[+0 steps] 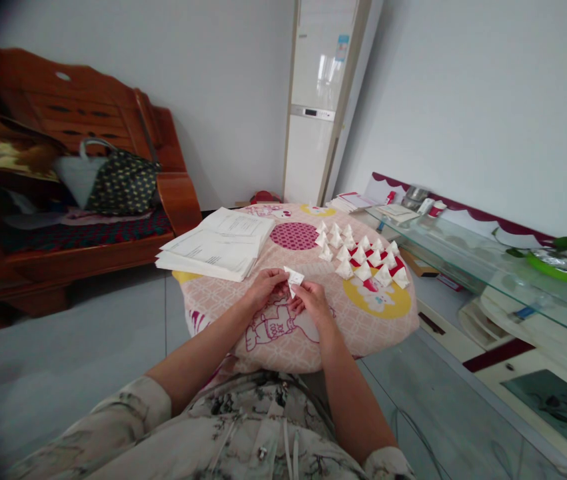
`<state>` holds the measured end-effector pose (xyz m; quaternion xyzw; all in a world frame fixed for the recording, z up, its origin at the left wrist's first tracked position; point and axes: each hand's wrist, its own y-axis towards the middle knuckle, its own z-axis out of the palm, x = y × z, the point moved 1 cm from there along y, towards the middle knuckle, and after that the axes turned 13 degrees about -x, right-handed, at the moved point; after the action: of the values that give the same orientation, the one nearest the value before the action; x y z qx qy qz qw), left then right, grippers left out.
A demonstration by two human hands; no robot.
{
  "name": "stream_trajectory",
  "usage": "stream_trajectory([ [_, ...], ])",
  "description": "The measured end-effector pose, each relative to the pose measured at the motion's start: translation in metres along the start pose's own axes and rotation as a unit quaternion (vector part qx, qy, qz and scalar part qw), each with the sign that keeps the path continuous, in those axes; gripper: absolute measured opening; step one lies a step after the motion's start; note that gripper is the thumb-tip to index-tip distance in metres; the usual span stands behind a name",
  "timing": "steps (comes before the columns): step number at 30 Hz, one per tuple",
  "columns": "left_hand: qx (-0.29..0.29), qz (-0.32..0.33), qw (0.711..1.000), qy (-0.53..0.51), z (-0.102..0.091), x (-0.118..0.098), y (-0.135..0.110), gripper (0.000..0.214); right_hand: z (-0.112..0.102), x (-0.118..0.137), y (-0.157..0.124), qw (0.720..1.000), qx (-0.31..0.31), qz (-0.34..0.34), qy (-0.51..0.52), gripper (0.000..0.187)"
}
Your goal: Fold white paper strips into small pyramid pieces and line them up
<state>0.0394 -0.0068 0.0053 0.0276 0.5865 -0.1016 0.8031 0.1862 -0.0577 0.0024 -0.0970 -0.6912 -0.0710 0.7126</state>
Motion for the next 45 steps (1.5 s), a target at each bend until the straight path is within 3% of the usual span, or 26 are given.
stream_trajectory([
  [4, 0.028, -0.001, 0.999, 0.035, 0.001, 0.002, 0.000, 0.033, -0.003, 0.001, 0.002, 0.998, -0.045, -0.032, 0.026, 0.037],
  [10, 0.105, -0.005, 0.994, 0.004, 0.004, 0.003, 0.000, 0.044, -0.009, -0.003, 0.005, 0.995, -0.014, 0.005, 0.102, 0.033],
  [21, 0.128, -0.009, 0.992, -0.019, 0.007, 0.000, -0.004, 0.050, -0.012, -0.003, 0.008, 0.983, 0.057, 0.099, 0.145, 0.030],
  [26, 0.136, -0.004, 0.991, -0.019, 0.007, 0.001, -0.005, 0.047, -0.011, -0.006, 0.009, 0.982, 0.032, 0.100, 0.158, 0.028],
  [29, 0.120, 0.010, 0.993, -0.013, 0.007, 0.004, -0.002, 0.039, -0.008, -0.006, 0.007, 0.990, -0.020, 0.046, 0.134, 0.030],
  [33, 0.000, 0.095, 0.995, 0.038, 0.003, 0.008, 0.004, 0.026, -0.004, -0.005, 0.003, 0.993, -0.090, -0.075, 0.019, 0.038],
  [35, -0.031, 0.128, 0.988, 0.076, 0.002, 0.007, 0.005, 0.021, -0.003, -0.006, 0.003, 0.985, -0.111, -0.125, -0.049, 0.043],
  [37, -0.019, 0.121, 0.988, 0.094, 0.002, 0.007, 0.004, 0.014, -0.005, -0.005, 0.003, 0.971, -0.134, -0.169, -0.103, 0.045],
  [41, 0.039, 0.041, 0.997, 0.050, 0.004, 0.005, -0.001, 0.012, -0.007, -0.001, 0.001, 0.934, -0.187, -0.255, -0.165, 0.043],
  [45, 0.033, 0.013, 0.999, 0.021, 0.003, 0.004, -0.001, 0.032, -0.004, 0.004, -0.005, 0.905, -0.192, -0.315, -0.210, 0.039],
])
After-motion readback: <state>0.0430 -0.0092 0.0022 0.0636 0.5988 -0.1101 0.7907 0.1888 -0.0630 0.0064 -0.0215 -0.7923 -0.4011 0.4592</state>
